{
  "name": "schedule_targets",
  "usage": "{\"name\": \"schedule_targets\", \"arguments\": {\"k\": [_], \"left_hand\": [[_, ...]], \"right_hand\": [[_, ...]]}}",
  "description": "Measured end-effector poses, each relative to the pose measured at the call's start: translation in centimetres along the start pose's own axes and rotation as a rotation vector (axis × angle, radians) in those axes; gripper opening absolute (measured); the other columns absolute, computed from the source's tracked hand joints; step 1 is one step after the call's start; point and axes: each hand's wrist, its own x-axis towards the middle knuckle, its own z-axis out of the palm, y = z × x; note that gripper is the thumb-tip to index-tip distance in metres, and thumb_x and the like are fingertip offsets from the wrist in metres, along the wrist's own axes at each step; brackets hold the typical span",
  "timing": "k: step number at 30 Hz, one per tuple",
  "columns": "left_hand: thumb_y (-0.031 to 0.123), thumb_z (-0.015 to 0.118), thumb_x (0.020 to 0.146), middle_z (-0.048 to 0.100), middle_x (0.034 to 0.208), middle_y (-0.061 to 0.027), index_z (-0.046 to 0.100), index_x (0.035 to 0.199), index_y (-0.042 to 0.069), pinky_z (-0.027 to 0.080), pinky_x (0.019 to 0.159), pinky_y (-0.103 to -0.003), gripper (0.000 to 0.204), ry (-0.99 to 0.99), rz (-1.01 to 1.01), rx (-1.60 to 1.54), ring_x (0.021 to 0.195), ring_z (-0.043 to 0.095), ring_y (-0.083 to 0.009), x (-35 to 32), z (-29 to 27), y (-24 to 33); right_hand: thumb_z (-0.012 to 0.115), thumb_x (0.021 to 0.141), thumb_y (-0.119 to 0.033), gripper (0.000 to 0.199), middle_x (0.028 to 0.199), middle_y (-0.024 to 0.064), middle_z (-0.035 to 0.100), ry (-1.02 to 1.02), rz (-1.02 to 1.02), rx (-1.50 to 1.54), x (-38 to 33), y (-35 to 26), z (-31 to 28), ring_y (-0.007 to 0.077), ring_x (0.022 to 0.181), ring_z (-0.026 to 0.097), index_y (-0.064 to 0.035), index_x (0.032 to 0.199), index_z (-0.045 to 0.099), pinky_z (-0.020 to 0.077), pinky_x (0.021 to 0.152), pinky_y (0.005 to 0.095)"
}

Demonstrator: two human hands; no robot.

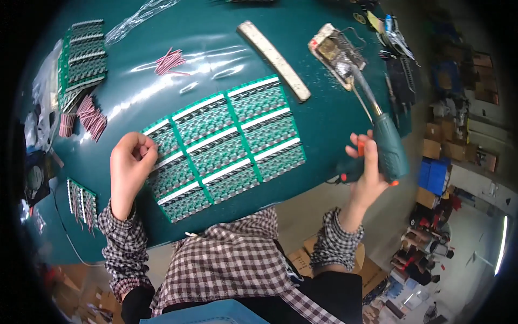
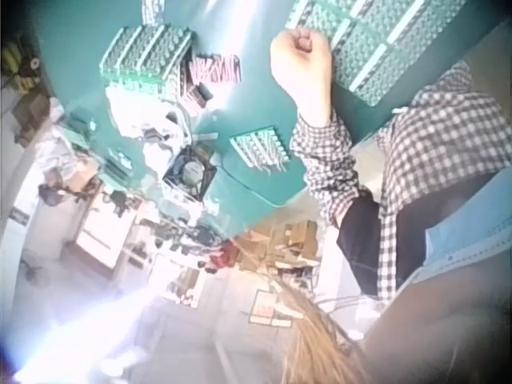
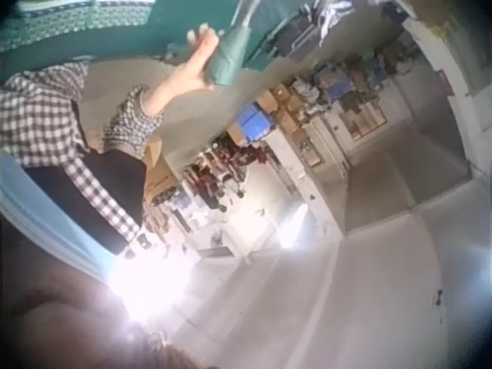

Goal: The person solders wires to circuit boards by positioning the wires onto contact points by hand and soldering them using a soldering gun.

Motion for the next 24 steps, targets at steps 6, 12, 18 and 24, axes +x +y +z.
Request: {"name": "schedule_targets", "arguments": {"k": [6, 12, 18, 24], "left_hand": [[0.007, 0.06, 0.068, 0.055, 0.067, -0.0097, 0.057, 0.069, 0.002, 0.044, 0.056, -0.035, 0.006, -0.007, 0.117, 0.07, 0.06, 0.056, -0.0265, 0.9, 0.3, 0.4], [0.007, 0.06, 0.067, 0.056, 0.069, -0.0112, 0.056, 0.068, 0.003, 0.046, 0.057, -0.038, 0.006, 0.049, 0.146, 0.017, 0.063, 0.057, -0.0292, 0.5, 0.4, 0.0], [0.005, 0.061, 0.065, 0.056, 0.069, -0.0115, 0.053, 0.067, 0.004, 0.046, 0.057, -0.039, 0.008, 0.124, 0.216, -0.027, 0.062, 0.057, -0.0304, 0.6, 1.0, -0.7], [0.003, 0.062, 0.063, 0.055, 0.068, -0.0114, 0.052, 0.066, 0.004, 0.046, 0.054, -0.038, 0.01, 0.154, 0.243, 0.021, 0.061, 0.056, -0.0301, 0.5, 1.2, -0.7]], "right_hand": [[0.055, 0.089, -0.023, 0.039, 0.083, 0.0145, 0.059, -0.401, 0.401, 0.374, -3.3, -1.0, 1.0, 0.0251, 0.073, 0.064, 0.0093, 0.109, 0.048, 0.0586, 0.058, 0.0325], [0.054, 0.089, -0.033, 0.045, 0.079, 0.0087, 0.054, -0.665, 0.51, 0.302, -5.0, -1.5, 4.3, 0.0179, 0.07, 0.058, 0.006, 0.109, 0.044, 0.0548, 0.055, 0.0282], [0.063, 0.082, -0.026, 0.046, 0.077, 0.0135, 0.058, -0.718, 0.472, 0.215, -6.2, -2.1, 6.1, 0.0229, 0.067, 0.062, 0.0104, 0.106, 0.049, 0.0567, 0.056, 0.0326], [0.067, 0.078, -0.025, 0.044, 0.077, 0.0132, 0.062, -0.861, 0.314, -0.006, -6.9, -2.0, 6.3, 0.0213, 0.068, 0.061, 0.0104, 0.102, 0.056, 0.0507, 0.065, 0.0322]]}}
